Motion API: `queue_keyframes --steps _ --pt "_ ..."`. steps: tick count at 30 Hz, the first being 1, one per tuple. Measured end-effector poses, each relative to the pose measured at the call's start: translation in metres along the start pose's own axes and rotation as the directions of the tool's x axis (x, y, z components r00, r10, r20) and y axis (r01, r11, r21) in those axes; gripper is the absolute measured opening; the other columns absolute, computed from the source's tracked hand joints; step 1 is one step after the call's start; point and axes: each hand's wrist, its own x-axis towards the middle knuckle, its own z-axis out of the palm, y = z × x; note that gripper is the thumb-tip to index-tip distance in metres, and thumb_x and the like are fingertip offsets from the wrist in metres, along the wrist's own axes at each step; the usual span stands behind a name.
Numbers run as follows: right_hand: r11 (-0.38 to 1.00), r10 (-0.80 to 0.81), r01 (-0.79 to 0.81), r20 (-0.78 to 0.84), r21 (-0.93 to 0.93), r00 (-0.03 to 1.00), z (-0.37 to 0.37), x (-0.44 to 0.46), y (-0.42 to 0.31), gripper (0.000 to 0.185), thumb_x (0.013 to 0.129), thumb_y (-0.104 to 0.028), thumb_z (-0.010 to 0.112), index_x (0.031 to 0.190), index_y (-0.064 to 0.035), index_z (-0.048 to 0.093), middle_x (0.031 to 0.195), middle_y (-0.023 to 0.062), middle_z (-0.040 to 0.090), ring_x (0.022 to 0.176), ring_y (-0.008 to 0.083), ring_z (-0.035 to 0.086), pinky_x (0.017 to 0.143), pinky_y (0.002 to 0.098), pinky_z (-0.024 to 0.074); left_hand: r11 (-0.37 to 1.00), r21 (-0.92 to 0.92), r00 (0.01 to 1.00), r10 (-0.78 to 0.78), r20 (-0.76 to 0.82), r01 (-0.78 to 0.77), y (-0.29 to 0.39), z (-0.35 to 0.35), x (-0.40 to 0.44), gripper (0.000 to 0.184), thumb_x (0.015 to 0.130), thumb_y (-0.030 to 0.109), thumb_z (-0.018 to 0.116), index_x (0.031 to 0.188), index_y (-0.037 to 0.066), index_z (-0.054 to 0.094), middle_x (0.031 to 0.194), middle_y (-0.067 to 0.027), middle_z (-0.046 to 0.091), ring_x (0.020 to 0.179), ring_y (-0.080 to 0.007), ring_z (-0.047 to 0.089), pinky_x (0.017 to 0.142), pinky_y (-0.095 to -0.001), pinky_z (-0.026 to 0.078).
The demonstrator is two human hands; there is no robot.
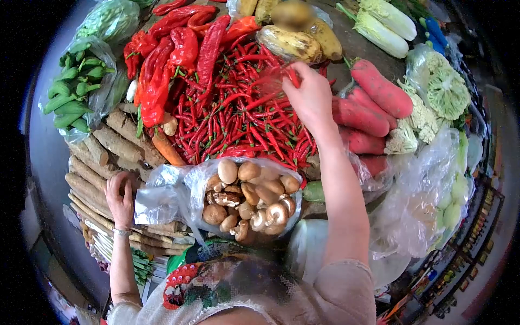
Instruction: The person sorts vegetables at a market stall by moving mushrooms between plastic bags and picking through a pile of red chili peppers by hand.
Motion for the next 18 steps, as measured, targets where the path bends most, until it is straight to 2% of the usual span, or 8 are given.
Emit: queue_keyframes --steps 1,4,6,8,12,14,16,18 --pt "0.978 -0.14 0.134 -0.029 -0.159 0.99 0.004 0.007 0.0 0.022 0.085 -0.017 0.068 0.105 -0.0069 0.067 0.094 0.0154 0.069 0.085 0.0283 0.066 0.077 0.0366 0.051 1.0 0.002 1.0 0.003 -0.008 -0.003 0.0 0.0 0.0 0.02 0.086 0.01 0.06 0.105 0.005 0.065 0.106 -0.0129 0.066 0.105 -0.0318 0.059 0.099 -0.0401 0.04" --pt "0.818 -0.389 0.368 0.045 -0.442 0.92 0.012 0.021 -0.006 0.025 0.086 -0.018 0.064 0.109 -0.0076 0.063 0.1 0.0151 0.067 0.094 0.0361 0.065 0.077 0.0458 0.0523 1.0 -0.007 1.0 -0.017 0.017 0.018 -0.003 -0.001 0.001 0.02 0.086 0.009 0.06 0.105 0.004 0.065 0.108 -0.0134 0.066 0.105 -0.032 0.059 0.099 -0.0403 0.04" --pt "0.732 -0.314 0.331 0.136 -0.596 0.94 0.014 0.03 -0.004 0.021 0.085 -0.015 0.064 0.103 -0.0055 0.061 0.097 0.0168 0.065 0.093 0.0374 0.065 0.076 0.0473 0.0527 1.0 0.004 1.0 0.001 0.012 -0.001 -0.004 0.0 0.001 0.021 0.086 0.01 0.06 0.106 0.004 0.065 0.108 -0.0136 0.066 0.106 -0.0318 0.059 0.099 -0.0403 0.04" --pt "0.706 -0.33 0.356 0.161 -0.613 0.93 0.011 0.031 0.004 0.015 0.085 -0.012 0.063 0.098 -0.005 0.059 0.096 0.0171 0.064 0.09 0.0384 0.065 0.074 0.0488 0.0528 1.0 0.008 1.0 0.014 0.007 -0.014 -0.005 0.0 0.002 0.021 0.086 0.01 0.06 0.106 0.004 0.065 0.108 -0.0137 0.066 0.106 -0.0317 0.059 0.099 -0.0402 0.04" --pt "0.688 -0.331 0.355 0.163 -0.633 0.93 -0.004 0.022 0.019 0.017 0.086 -0.015 0.065 0.101 -0.0075 0.059 0.096 0.0141 0.062 0.089 0.0379 0.065 0.074 0.0484 0.0525 1.0 0.017 1.0 0.005 0.005 -0.005 0.0 -0.002 0.002 0.021 0.086 0.01 0.06 0.106 0.004 0.065 0.108 -0.0139 0.066 0.107 -0.0316 0.059 0.099 -0.0402 0.04" --pt "0.684 -0.241 0.293 0.171 -0.669 0.955 -0.015 0.018 0.027 0.019 0.088 -0.018 0.065 0.103 -0.0079 0.06 0.098 0.014 0.063 0.09 0.0366 0.065 0.075 0.0477 0.0525 1.0 0.02 1.0 0.014 0.007 -0.014 -0.003 -0.001 0.001 0.021 0.087 0.01 0.06 0.106 0.004 0.065 0.108 -0.0139 0.066 0.107 -0.0316 0.059 0.099 -0.0404 0.04" --pt "0.733 -0.2 0.248 0.147 -0.633 0.969 -0.025 0.015 0.031 0.022 0.089 -0.022 0.065 0.106 -0.0085 0.061 0.102 0.0134 0.064 0.094 0.0358 0.064 0.078 0.0479 0.052 0.999 0.021 1.0 0.026 0.005 -0.026 -0.005 0.0 0.0 0.021 0.087 0.01 0.06 0.106 0.004 0.065 0.108 -0.0139 0.066 0.107 -0.0317 0.059 0.099 -0.0405 0.04" --pt "0.852 -0.12 0.159 0.111 -0.499 0.987 -0.031 0.008 0.032 0.022 0.087 -0.022 0.068 0.103 -0.0068 0.063 0.093 0.0119 0.066 0.085 0.03 0.064 0.072 0.042 0.0505 0.999 0.026 1.0 0.026 0.006 -0.027 -0.004 0.0 0.0 0.021 0.087 0.01 0.06 0.106 0.004 0.065 0.108 -0.0138 0.066 0.107 -0.0316 0.059 0.099 -0.0406 0.04"
